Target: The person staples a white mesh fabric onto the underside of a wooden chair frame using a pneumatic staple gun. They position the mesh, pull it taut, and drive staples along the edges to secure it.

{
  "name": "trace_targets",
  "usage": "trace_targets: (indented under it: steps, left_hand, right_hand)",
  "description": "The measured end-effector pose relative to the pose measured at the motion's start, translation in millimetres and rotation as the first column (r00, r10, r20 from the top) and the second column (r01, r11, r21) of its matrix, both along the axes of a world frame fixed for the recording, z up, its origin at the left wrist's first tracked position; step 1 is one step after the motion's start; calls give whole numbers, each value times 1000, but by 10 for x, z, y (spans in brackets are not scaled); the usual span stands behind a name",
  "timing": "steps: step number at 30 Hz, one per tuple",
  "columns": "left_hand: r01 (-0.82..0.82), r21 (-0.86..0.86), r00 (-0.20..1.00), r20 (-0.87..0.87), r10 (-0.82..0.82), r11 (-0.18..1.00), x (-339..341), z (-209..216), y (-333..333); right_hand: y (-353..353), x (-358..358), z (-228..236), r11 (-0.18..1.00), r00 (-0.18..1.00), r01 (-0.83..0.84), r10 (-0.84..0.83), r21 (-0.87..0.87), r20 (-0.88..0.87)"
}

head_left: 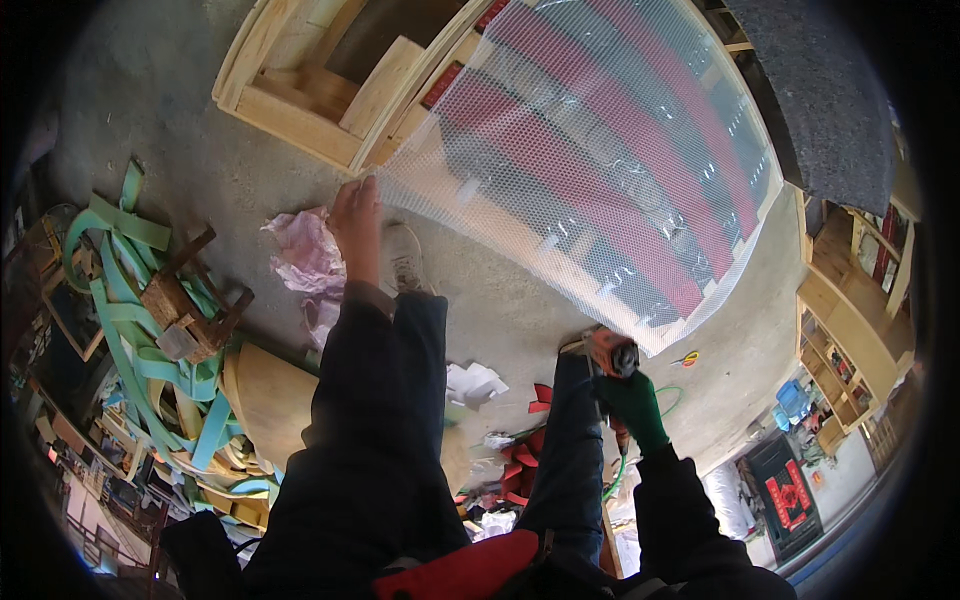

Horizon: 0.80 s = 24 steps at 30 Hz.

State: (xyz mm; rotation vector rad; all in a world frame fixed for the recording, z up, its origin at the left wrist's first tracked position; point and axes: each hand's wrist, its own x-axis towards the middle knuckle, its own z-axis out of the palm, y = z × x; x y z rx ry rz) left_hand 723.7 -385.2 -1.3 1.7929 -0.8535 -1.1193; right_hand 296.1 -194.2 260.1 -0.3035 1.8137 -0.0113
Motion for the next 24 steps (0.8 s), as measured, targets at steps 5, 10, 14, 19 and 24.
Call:
trace_targets:
  steps: [5,10,14,19,24]
  left_hand:
    - [-24,353,931,-333,149,935,-61,-42,-75]
    - [595,251,378,752,-541,764,-104,177,-63]
    - [258,19,966,23,-258,966,-256,676,-91]
    - [191,-147,973,162,-167,971,-286,1478,-236]
    - [-112,-51,980,-174,102,992,-357,1523,-181]
  right_hand:
    - [-503,415,-275,988,995,-100,100,-117,-1]
    - [-388,621,-351,970,976,-217,211,-106,-60]
    - [-125,444,-246,940,956,-283,291,-192,17]
    - [203,199,-234,906,931,-360,363,-225,-30]
    - [511,-19,-307,878,905,-425,417,-221,-85]
